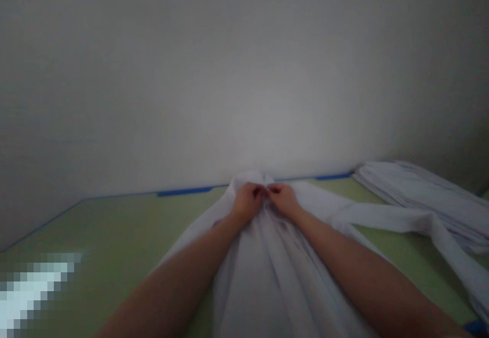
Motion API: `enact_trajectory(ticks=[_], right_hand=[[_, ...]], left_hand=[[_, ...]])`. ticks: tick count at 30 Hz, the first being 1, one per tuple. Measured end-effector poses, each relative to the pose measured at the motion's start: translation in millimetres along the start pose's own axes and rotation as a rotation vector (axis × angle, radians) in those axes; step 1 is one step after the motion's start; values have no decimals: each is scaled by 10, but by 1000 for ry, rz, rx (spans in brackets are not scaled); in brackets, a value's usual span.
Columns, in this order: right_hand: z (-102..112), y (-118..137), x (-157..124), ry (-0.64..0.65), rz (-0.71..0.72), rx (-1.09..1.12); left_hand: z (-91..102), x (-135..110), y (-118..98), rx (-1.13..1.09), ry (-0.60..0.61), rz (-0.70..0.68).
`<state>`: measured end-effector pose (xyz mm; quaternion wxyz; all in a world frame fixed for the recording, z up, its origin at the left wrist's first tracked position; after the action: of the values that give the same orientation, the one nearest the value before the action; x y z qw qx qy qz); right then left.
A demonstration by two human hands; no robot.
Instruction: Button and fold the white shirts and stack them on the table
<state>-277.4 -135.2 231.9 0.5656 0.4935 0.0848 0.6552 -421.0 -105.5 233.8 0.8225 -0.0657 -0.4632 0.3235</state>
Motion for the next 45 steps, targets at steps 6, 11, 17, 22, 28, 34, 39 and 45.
enact_trajectory(ticks=[6, 11, 17, 22, 28, 34, 39, 45], right_hand=[[26, 7, -10, 7, 20, -1], [28, -10, -7, 33, 11, 34], [69, 52, -34, 86, 41, 92], [100, 98, -55, 122, 0, 121], [52, 27, -47, 104, -52, 108], [-5, -84, -12, 73, -88, 193], [-31, -88, -17, 21, 36, 21], [-42, -72, -29, 17, 99, -39]], left_hand=[[-19, -5, -6, 20, -3, -17], [-13, -4, -8, 19, 17, -28], [-13, 1, 13, -15, 34, 0], [-20, 5, 20, -19, 55, 4], [-5, -3, -28, -91, 85, -26], [-85, -18, 5, -335, 136, 97], [-144, -29, 85, -376, 38, 257], [-180, -31, 125, -440, -35, 339]])
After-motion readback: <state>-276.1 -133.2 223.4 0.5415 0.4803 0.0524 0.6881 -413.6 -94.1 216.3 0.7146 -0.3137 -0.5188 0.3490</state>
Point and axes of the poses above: each hand's wrist, its own x-axis towards the middle knuckle, its own z-axis out of the back of the hand, y = z × x, the point moved 2 cm from there along x, towards the middle knuckle, and after that the axes turned 3 degrees about -z, right-handed, at the moved point
